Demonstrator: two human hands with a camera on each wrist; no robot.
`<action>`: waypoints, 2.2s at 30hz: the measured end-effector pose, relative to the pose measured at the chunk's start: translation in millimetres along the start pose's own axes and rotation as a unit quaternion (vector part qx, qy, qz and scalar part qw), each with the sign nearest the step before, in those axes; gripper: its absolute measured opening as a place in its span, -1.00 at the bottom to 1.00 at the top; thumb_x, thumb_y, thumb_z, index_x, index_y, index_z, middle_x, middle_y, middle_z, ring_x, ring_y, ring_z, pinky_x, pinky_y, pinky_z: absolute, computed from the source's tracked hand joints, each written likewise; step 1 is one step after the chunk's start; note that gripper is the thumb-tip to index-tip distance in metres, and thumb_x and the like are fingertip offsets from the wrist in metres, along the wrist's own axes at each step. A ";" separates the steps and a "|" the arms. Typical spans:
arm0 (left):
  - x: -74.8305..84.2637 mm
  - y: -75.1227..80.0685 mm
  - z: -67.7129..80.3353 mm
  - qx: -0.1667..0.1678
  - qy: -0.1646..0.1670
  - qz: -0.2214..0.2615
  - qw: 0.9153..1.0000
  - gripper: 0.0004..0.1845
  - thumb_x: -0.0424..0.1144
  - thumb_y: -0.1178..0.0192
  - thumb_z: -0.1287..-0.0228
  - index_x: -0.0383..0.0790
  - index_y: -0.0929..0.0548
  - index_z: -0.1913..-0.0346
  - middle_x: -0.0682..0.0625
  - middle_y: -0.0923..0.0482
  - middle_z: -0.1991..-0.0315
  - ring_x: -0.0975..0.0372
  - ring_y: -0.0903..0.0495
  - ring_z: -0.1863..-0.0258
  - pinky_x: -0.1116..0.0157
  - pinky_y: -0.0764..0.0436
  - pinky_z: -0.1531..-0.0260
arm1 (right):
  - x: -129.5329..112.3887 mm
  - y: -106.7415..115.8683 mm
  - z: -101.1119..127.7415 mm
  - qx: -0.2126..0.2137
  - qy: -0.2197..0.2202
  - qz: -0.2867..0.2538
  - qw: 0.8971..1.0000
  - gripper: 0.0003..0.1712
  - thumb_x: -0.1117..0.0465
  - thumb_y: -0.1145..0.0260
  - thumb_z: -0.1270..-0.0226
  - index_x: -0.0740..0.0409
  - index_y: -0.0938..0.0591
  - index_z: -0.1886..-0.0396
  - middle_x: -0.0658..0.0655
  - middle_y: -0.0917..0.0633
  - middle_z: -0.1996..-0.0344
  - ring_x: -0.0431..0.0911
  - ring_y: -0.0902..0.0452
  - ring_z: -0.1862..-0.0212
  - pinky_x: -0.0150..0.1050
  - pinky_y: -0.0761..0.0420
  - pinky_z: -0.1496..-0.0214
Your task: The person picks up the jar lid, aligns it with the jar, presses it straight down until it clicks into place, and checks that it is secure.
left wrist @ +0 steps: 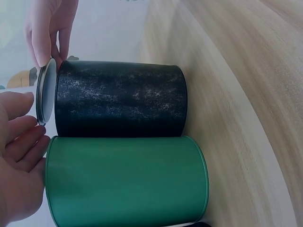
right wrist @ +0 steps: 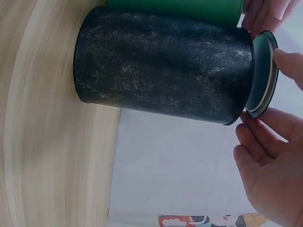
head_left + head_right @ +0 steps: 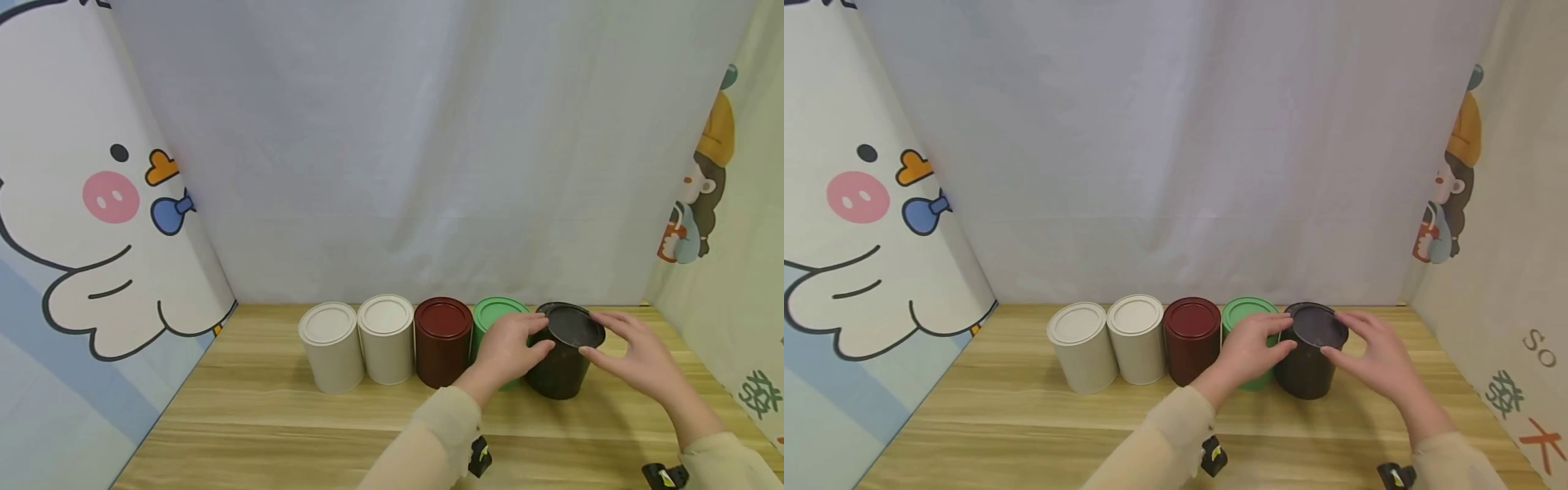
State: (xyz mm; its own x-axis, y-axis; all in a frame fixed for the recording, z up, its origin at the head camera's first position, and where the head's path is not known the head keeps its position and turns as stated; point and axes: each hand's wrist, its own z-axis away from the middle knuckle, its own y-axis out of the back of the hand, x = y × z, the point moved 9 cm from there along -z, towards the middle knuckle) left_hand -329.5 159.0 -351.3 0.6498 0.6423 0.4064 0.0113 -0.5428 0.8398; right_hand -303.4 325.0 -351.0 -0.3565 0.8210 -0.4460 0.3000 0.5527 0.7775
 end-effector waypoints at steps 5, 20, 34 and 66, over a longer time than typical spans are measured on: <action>2.8 -2.9 -1.5 -0.023 -0.014 -0.038 0.999 -0.54 -0.03 -0.20 -0.43 -0.04 -0.56 -0.33 0.16 -0.45 -0.32 0.36 -0.42 -0.29 0.48 -0.37 -0.23 | 1.4 -0.5 -5.7 -0.002 0.009 0.005 1.000 -0.26 0.14 -0.54 -0.12 0.46 -0.52 -0.21 0.49 -0.50 -0.11 0.44 -0.33 -0.14 0.38 -0.34 -0.02; 3.7 -17.7 -5.1 -0.093 -0.014 -0.150 0.984 -0.44 0.11 -0.11 -0.45 0.04 -0.44 -0.42 0.18 -0.32 -0.41 0.38 -0.31 -0.36 0.47 -0.34 -0.25 | 5.6 -5.8 -11.7 -0.039 0.008 0.013 0.999 -0.24 0.09 -0.50 -0.19 0.49 -0.48 -0.25 0.51 -0.46 -0.16 0.45 -0.30 -0.19 0.39 -0.33 -0.08; 8.7 -22.5 -3.8 -0.089 -0.048 -0.227 0.969 -0.44 0.15 -0.10 -0.44 0.06 -0.46 -0.41 0.17 -0.36 -0.40 0.37 -0.25 -0.40 0.44 -0.12 -0.39 | 8.6 -9.8 -10.9 -0.058 0.013 -0.002 0.998 -0.30 0.13 -0.44 -0.26 0.52 -0.47 -0.24 0.52 -0.43 -0.22 0.47 -0.27 -0.22 0.40 -0.31 -0.11; 27.3 -33.4 13.3 -0.052 -0.123 -0.304 0.943 -0.41 0.19 -0.11 -0.40 0.07 -0.46 -0.40 0.19 -0.35 -0.39 0.33 -0.25 -0.40 0.42 -0.09 -0.40 | 1.2 -10.2 -31.6 -0.122 0.057 0.012 0.991 -0.37 0.16 -0.48 -0.22 0.45 -0.56 -0.19 0.51 -0.54 -0.14 0.44 -0.38 -0.18 0.33 -0.41 -0.11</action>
State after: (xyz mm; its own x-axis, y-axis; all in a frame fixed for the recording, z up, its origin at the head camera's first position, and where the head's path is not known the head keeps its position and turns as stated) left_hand -302.0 187.5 -373.1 0.7038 0.6661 -0.2467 0.3723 -0.0502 0.9268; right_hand -334.8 315.8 -345.4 -0.4536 0.8042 -0.3841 0.0912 0.4706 0.8776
